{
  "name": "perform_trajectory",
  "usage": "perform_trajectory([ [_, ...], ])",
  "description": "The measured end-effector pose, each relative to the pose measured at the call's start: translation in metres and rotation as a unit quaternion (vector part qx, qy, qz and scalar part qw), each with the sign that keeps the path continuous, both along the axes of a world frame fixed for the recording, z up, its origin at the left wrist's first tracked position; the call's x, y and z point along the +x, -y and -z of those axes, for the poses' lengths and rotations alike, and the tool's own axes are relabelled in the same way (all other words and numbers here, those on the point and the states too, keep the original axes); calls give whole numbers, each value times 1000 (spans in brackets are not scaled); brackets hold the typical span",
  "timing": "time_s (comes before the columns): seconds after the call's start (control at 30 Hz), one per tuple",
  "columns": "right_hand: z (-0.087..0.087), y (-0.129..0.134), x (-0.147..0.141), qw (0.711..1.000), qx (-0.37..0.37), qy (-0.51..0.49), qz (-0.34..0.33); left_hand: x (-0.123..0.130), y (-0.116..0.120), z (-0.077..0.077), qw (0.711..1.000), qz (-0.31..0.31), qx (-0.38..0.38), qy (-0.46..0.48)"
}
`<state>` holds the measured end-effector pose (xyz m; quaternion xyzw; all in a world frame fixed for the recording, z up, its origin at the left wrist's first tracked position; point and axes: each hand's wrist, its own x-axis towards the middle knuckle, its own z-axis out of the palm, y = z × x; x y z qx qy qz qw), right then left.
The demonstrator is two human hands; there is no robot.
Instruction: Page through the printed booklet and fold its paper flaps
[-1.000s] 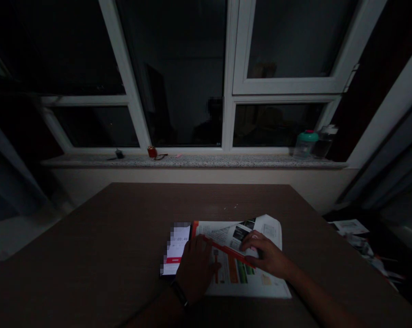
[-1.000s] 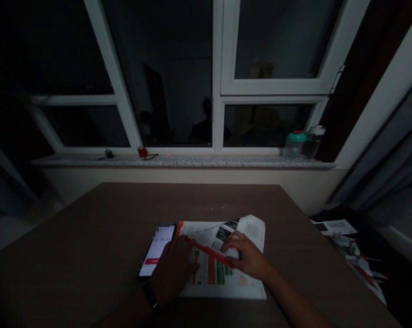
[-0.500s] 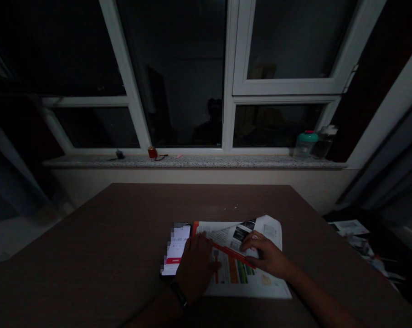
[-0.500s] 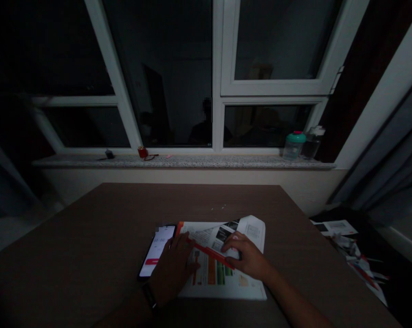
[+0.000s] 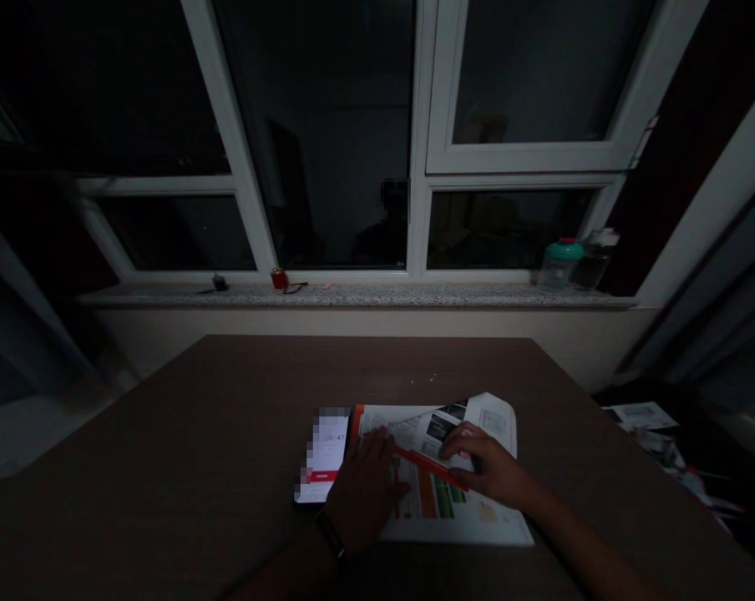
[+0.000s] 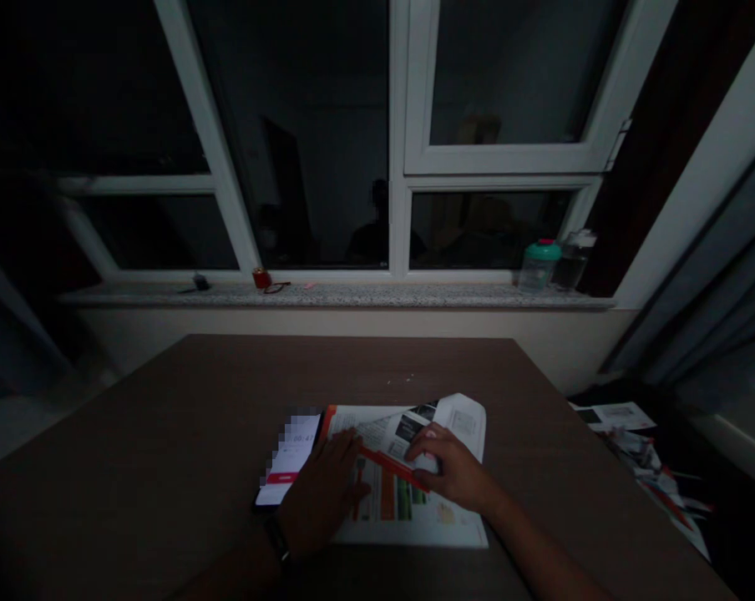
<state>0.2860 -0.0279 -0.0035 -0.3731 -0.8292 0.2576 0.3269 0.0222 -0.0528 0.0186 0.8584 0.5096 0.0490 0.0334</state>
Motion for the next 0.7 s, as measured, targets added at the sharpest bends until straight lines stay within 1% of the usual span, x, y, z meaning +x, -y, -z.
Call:
perform_trajectory([
  [0.13, 1, 0, 1, 1000, -6, 0, -2, 0, 0, 1, 1000, -7, 5, -3],
  [0.27, 1, 0, 1, 1000, -5, -3, -3, -3, 0, 5, 1000, -5, 1, 4],
  [0.47, -5, 1, 1, 1000, 7, 21, -11, -7, -2, 13, 1000, -13, -16, 23],
  [0.57, -7, 2, 2, 999, 11, 39, -16, -8, -2, 10, 999, -12, -14, 29],
  [0.7, -6, 3, 4, 999, 14, 45, -18, -9, -2, 1, 999, -5, -18, 36],
])
